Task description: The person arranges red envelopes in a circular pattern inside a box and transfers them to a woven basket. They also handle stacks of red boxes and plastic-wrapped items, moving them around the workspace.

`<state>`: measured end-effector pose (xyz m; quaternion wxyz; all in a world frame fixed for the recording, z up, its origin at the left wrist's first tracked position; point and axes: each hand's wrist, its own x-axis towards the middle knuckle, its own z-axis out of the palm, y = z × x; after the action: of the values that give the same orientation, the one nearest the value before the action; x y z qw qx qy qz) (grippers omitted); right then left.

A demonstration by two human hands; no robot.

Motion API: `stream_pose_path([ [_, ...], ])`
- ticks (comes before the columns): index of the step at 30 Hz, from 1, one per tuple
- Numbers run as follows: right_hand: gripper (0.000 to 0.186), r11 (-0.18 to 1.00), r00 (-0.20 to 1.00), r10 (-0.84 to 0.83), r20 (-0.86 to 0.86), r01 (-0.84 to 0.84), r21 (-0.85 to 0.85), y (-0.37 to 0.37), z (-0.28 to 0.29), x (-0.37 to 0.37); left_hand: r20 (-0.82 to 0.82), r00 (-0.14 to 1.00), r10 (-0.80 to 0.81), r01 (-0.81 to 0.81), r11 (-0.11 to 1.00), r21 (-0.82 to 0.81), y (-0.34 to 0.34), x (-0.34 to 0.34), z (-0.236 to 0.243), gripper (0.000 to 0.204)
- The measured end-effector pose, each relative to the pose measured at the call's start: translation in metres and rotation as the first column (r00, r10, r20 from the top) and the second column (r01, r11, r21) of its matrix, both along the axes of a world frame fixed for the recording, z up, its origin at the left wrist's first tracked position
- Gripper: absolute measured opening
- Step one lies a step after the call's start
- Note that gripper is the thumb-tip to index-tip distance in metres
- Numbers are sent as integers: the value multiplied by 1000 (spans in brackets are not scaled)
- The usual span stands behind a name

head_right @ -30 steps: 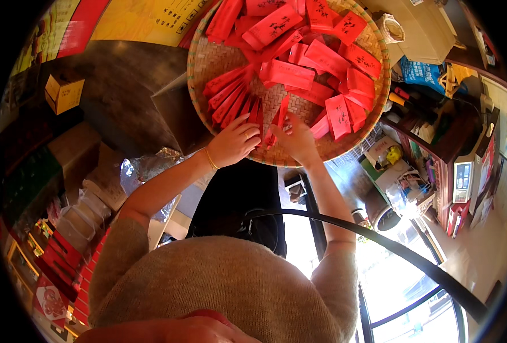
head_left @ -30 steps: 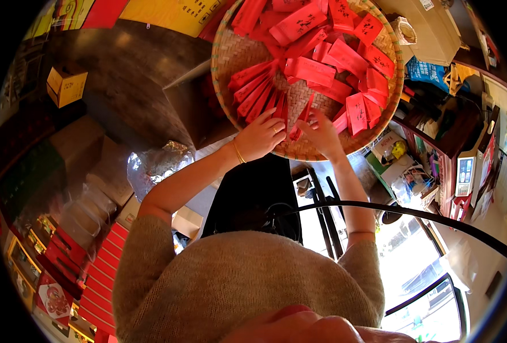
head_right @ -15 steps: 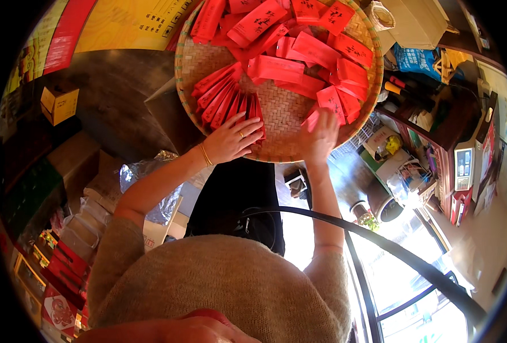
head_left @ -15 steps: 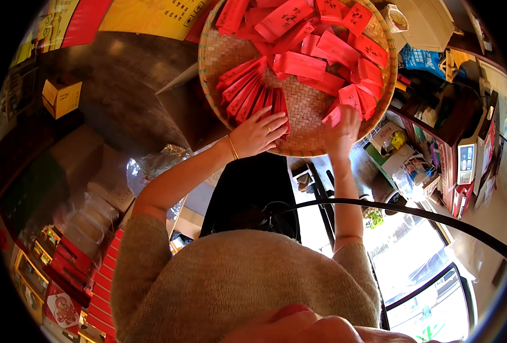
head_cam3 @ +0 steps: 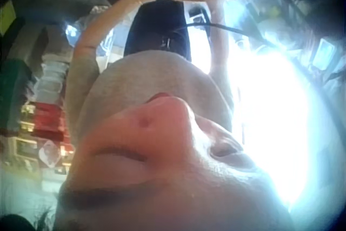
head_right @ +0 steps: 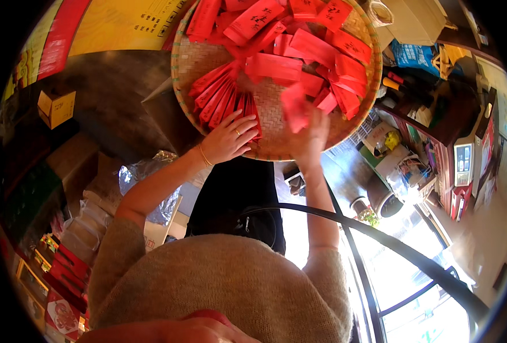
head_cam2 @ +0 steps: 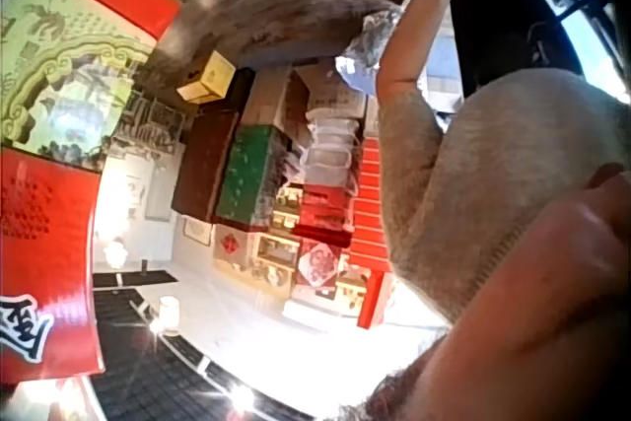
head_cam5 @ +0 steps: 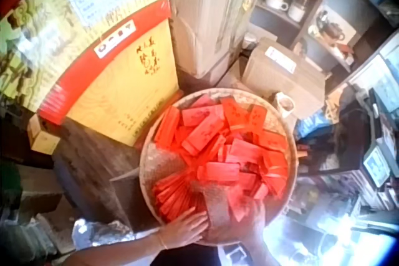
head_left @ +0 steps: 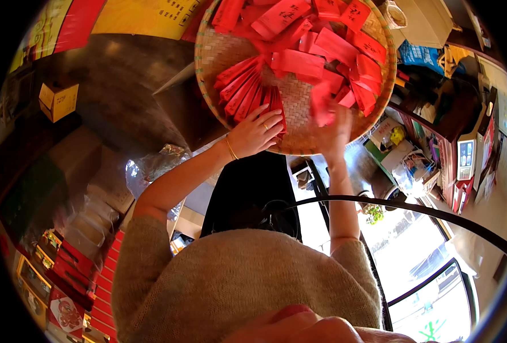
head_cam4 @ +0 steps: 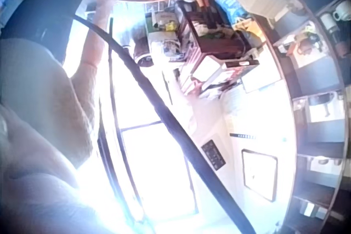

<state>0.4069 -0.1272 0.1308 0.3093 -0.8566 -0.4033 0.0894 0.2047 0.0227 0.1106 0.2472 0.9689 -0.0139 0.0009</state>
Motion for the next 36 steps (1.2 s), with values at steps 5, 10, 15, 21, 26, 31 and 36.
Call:
stream_pose_path([
  [5, 30, 993, 650, -71, -757, -24, -114, -7, -58, -43, 48, 998, 32, -28, 996, -89, 1, 5, 3, 63],
  [10, 34, 982, 808, 83, -584, -166, -90, -8, -37, -29, -31, 995, -93, 93, 996, 0, 2, 11, 4, 71],
  [15, 46, 846, 811, 481, 334, -329, -420, 3, 1, 43, -56, 991, -123, 126, 991, 42, 2, 14, -1, 69],
  [21, 34, 643, 666, 704, 248, -449, -620, -10, -11, 95, -31, 992, -120, 120, 993, 19, 2, 13, -4, 69],
  [26, 25, 678, 661, 703, 262, -512, -527, -4, -2, 81, -42, 994, -104, 105, 994, 19, 4, 13, -3, 68],
  [31, 15, 655, 632, 724, 277, -502, -565, -13, -23, 82, -50, 992, -114, 114, 993, -12, 5, 12, -3, 68],
  [36, 17, 671, 702, 697, 145, -569, -475, 0, 11, 80, -56, 992, -112, 111, 994, -21, 5, 11, -3, 69],
])
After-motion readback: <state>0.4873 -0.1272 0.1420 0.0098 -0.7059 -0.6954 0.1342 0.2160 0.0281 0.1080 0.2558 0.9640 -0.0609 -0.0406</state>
